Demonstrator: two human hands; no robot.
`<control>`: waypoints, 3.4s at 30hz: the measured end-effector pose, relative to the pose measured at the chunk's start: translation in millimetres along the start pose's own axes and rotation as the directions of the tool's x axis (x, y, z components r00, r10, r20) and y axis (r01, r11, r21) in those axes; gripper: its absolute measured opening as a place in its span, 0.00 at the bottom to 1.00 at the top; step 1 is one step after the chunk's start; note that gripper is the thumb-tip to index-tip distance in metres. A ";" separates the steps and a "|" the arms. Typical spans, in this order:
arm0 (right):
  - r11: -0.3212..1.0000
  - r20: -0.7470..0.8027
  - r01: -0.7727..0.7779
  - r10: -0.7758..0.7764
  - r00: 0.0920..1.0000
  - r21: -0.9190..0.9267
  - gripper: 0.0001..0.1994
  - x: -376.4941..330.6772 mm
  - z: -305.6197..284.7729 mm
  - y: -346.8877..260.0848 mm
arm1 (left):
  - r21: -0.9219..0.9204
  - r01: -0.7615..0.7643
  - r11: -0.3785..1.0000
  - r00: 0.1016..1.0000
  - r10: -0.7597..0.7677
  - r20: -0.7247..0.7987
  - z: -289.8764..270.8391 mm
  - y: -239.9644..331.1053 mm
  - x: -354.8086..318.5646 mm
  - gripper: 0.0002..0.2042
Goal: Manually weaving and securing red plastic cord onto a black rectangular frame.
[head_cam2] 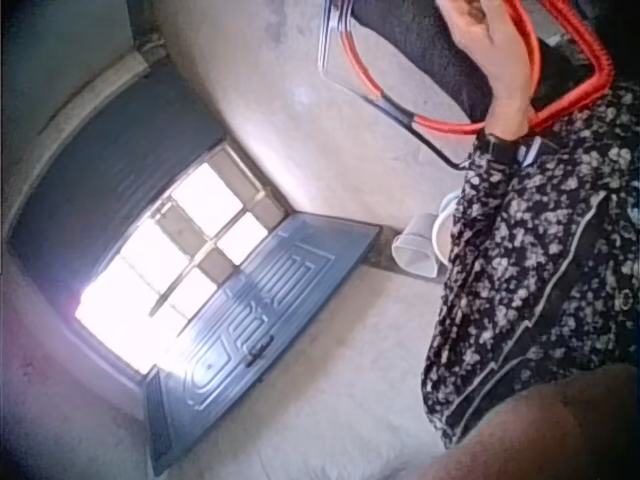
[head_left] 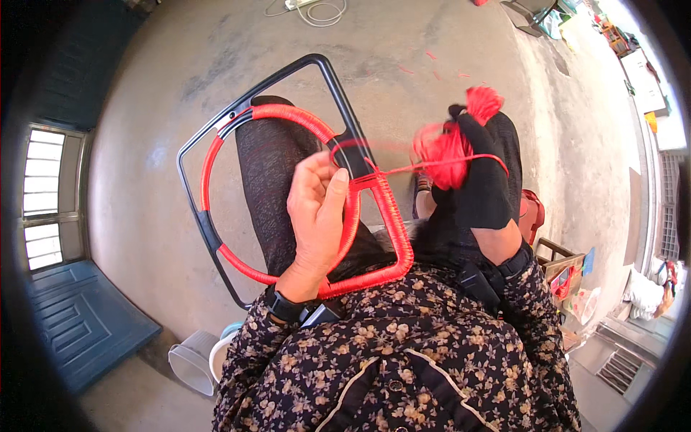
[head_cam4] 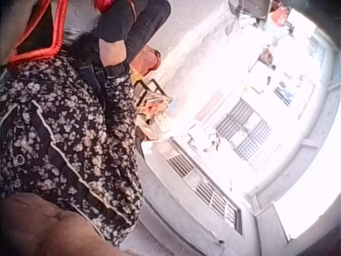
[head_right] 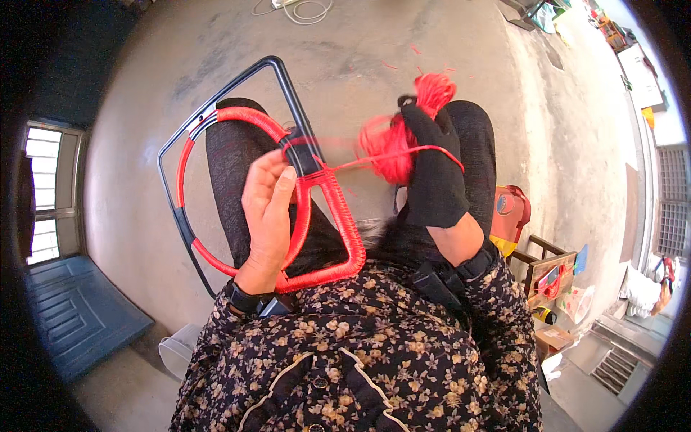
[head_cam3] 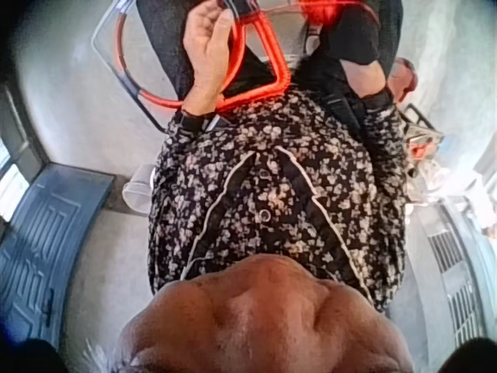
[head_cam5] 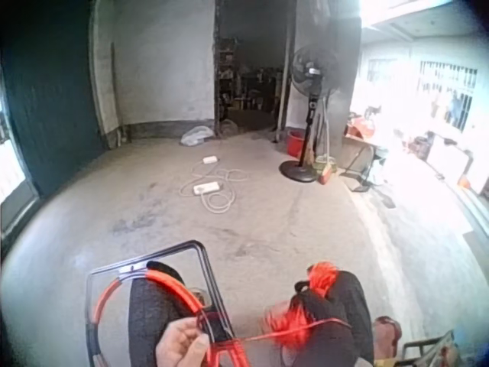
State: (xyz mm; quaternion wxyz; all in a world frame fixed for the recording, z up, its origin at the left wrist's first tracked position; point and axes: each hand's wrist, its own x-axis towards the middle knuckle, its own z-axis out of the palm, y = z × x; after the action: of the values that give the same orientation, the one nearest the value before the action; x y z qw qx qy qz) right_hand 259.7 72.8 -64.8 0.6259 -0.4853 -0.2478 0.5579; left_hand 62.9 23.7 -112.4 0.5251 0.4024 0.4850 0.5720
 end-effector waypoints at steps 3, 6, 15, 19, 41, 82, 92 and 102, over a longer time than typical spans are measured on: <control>0.898 0.039 -0.179 0.212 0.976 -0.402 0.12 5.6 -41.1 -1.5 | -0.104 0.229 0.968 0.967 -0.214 0.139 3.1 10.7 -0.2 0.11; 0.673 0.421 0.003 0.459 0.782 -0.739 0.16 -18.3 -41.8 -11.8 | -0.143 0.262 0.954 0.960 -0.243 0.141 5.4 10.6 0.4 0.10; 0.172 0.227 0.164 0.469 0.853 -0.971 0.20 -12.0 -114.9 -90.4 | -0.301 0.422 0.855 0.902 -0.361 0.238 -1.0 5.7 -0.4 0.06; 0.922 0.011 -0.155 0.170 0.985 -0.356 0.19 11.1 -267.9 -132.3 | -0.348 0.468 0.812 0.875 -0.373 0.308 1.2 7.3 2.1 0.08; 0.765 0.703 0.349 0.183 0.687 -0.541 0.14 -26.2 -35.5 4.2 | -0.471 0.540 0.697 0.831 -0.356 0.427 8.7 12.5 1.3 0.12; 0.710 0.457 -0.552 0.353 0.816 0.437 0.06 -1.6 -30.4 14.3 | -0.447 0.528 0.722 0.849 -0.449 0.278 8.3 6.0 -6.1 0.13; 0.827 0.433 -0.509 0.378 0.818 0.240 0.07 -9.9 -33.7 2.3 | -0.435 0.532 0.726 0.847 -0.460 0.269 8.7 5.7 -10.7 0.07; 0.914 0.060 -0.398 0.402 0.913 -0.078 0.15 -14.3 -60.7 6.0 | -0.386 0.574 0.722 0.817 -0.479 0.320 0.7 -2.9 -13.0 0.06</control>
State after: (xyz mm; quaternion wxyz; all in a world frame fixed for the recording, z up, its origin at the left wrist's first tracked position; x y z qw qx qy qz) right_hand 305.0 38.7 -91.5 0.4728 -0.5246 -0.1843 0.6836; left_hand 65.8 10.9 -114.4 0.7925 0.1635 0.3727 0.4542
